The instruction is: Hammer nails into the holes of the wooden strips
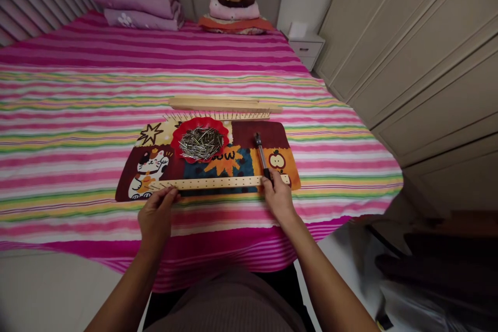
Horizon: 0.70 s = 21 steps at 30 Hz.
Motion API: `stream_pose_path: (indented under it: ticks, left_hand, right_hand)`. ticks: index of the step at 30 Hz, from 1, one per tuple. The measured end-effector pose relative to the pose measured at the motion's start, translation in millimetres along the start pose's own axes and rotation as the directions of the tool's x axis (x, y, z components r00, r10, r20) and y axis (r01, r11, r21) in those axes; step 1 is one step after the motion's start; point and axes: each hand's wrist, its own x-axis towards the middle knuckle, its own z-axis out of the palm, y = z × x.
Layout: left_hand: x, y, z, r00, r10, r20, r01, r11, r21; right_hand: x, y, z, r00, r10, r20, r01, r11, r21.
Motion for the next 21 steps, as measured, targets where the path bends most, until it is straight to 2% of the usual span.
stream_pose_path:
  ticks: [8,17,21]
  left_hand:
    - [-1,-10,1.3,0.983,0.183,0.005,-0.180,0.965,0.188]
    - [-1,-13,5.7,0.980,0.195,-0.041,-0.189,0.975,0.118]
    - [0,-15,6.1,0.977,0.208,-0.037,-0.201,0.969,0.141]
  right_hand:
    - [0,-1,0,1.000,-0.002,0.005,0.002,1.000,0.021]
    - [0,-2,-1,1.000,0.003,-0.012,-0.003,1.000,-0.026]
    - [-2,-5,-2,1.000,0.007,-0.003,-0.007,1.000,-0.017]
